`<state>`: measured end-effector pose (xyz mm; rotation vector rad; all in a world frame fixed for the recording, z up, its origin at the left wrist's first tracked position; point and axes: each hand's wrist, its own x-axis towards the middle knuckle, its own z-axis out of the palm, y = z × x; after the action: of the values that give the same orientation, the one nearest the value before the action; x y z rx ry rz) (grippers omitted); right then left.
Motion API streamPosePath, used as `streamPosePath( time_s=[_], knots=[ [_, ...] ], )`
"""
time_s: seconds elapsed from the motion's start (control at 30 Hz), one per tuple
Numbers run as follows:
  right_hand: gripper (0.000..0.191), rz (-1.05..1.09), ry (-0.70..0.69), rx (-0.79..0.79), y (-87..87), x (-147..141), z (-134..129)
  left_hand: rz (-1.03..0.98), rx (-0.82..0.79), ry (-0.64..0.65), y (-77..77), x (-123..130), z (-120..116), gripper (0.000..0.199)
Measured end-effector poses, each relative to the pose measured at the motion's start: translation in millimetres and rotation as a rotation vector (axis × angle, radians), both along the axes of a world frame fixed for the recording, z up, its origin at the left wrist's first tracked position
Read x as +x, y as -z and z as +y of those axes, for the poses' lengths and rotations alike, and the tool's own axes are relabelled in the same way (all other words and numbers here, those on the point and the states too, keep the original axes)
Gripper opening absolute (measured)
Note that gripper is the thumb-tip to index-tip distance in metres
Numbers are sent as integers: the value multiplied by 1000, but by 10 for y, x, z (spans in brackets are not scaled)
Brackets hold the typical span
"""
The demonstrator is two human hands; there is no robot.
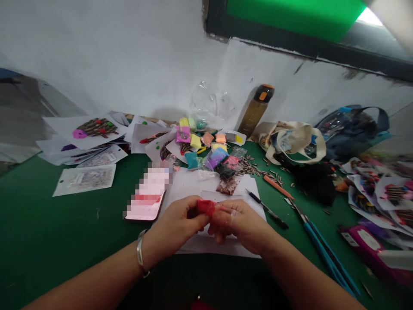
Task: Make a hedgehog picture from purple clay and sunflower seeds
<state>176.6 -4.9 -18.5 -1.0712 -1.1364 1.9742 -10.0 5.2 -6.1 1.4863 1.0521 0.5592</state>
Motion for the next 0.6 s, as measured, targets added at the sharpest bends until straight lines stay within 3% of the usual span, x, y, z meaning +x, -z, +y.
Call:
streamPosePath(
  time_s=[0.4, 0.6],
  knots=[
    [25, 28, 9, -64, 11, -8, 10, 7, 9, 24, -50, 24, -5, 16],
    [35, 31, -20, -62, 1, 25, 22, -10, 2, -2, -20, -13, 15, 17]
  ],
)
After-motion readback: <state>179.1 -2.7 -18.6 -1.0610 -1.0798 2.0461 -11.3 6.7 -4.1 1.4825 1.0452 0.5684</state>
